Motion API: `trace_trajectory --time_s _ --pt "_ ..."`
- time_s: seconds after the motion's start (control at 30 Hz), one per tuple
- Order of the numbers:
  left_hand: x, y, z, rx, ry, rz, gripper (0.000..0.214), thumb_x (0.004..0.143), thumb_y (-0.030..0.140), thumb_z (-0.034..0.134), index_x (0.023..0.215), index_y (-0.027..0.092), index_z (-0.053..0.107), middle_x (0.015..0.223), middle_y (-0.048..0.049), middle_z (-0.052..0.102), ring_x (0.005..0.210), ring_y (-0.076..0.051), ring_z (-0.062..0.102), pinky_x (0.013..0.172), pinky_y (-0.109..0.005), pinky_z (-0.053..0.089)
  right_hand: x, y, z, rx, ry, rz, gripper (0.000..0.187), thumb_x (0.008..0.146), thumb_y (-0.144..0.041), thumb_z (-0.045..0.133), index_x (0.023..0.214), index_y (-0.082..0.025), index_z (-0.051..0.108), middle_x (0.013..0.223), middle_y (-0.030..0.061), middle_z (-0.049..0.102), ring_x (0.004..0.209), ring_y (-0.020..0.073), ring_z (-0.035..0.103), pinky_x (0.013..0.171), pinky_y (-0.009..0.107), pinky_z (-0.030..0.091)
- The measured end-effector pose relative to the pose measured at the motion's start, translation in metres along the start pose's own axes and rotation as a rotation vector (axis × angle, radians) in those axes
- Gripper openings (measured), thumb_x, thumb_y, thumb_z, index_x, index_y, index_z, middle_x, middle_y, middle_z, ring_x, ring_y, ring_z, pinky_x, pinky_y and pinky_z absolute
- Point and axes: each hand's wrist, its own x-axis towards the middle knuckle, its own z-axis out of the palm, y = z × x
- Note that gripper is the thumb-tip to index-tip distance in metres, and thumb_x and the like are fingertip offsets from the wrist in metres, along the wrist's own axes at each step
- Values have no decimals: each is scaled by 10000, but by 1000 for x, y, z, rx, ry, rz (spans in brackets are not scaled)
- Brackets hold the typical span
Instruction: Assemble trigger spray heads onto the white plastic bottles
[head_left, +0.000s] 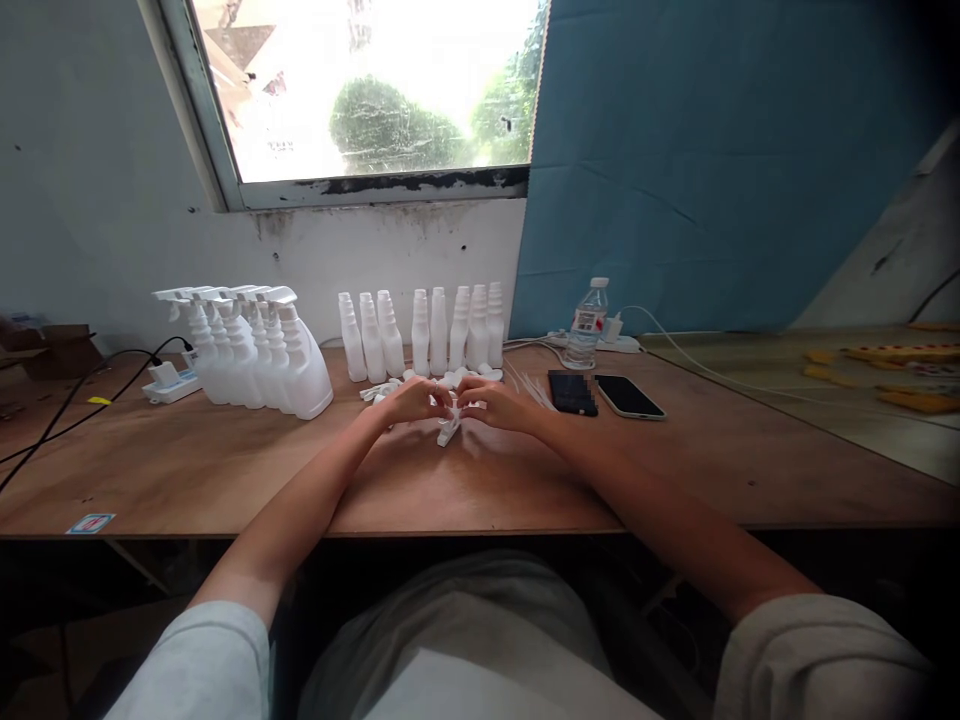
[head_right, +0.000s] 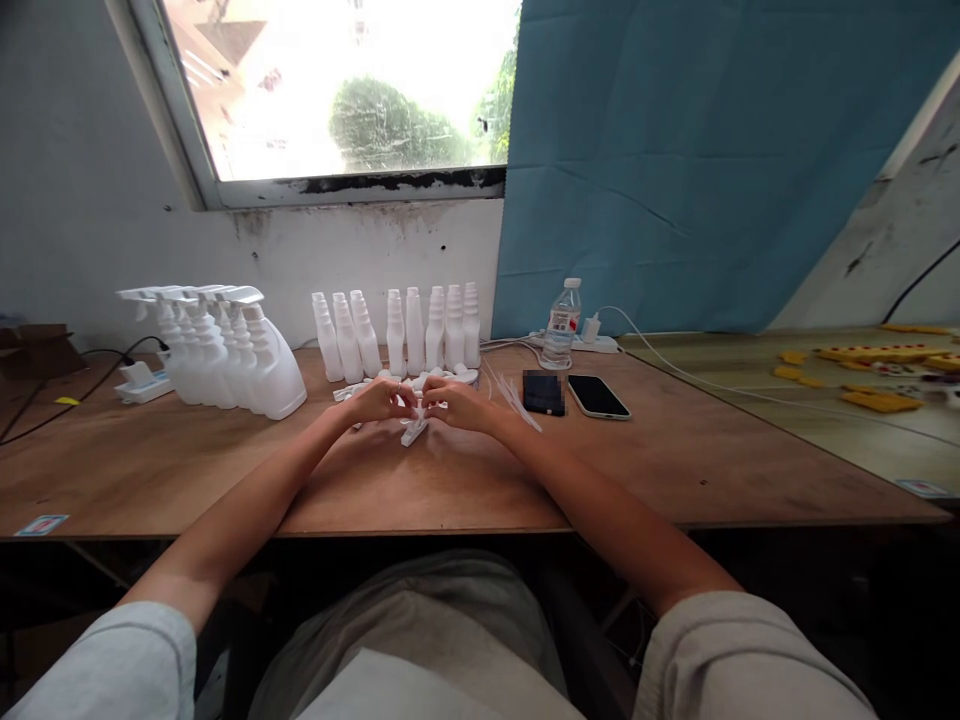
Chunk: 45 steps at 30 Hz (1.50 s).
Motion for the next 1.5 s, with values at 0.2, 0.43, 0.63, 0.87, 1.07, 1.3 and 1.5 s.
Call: trace_trajectory --time_s 0.2,0.43,0.63,0.87,1.07,1.3,1.5 --pt "-2 -5 4 -57 14 5 267 758 377 694 903 164 622 834 -22 688 718 -116 609 680 -221 452 -1 -19 10 -217 81 133 132 833 -118 516 894 -159 625 1065 109 604 950 222 601 834 360 486" --pt "-3 -2 4 -342 -20 -14 529 725 362 734 1090 199 387 872 -16 679 738 -119 612 671 -224 446 4 -23 16 15 70 100 203 804 -124 537 995 -163 592 1129 108 541 1020 211 571 910 370 484" --pt "-4 5 0 -295 -56 -20 494 726 354 733 1077 190 427 865 -20 679 773 -135 618 701 -240 445 1 -13 12 273 3 143 186 835 -159 526 992 -186 622 1120 86 514 984 178 561 805 307 518" --pt "-2 8 2 -373 -93 -30 488 737 348 722 1092 187 429 860 -24 664 773 -142 625 686 -250 458 -3 0 9 372 -14 148 243 807 -153 561 1024 -215 650 1214 70 490 1071 180 530 861 308 502" --pt "0 8 7 -398 -79 -17 478 716 338 744 1060 186 449 801 -3 640 736 -126 614 686 -247 467 -2 -2 6 421 -17 176 156 738 -151 600 871 -187 673 1175 70 528 1092 200 525 830 284 485" --pt "-3 3 8 -377 -89 -98 465 762 351 691 1168 174 548 806 -17 633 730 -125 608 655 -231 455 -1 16 -21 96 214 626 249 819 -266 534 983 -143 675 914 89 692 830 196 649 727 279 488" --pt "-3 10 11 -281 -80 -163 521 734 381 708 1182 134 613 787 -31 651 744 -152 616 727 -268 460 -23 47 -39 -474 -50 1101 281 749 -392 650 756 -119 711 866 181 710 892 305 669 702 323 482"
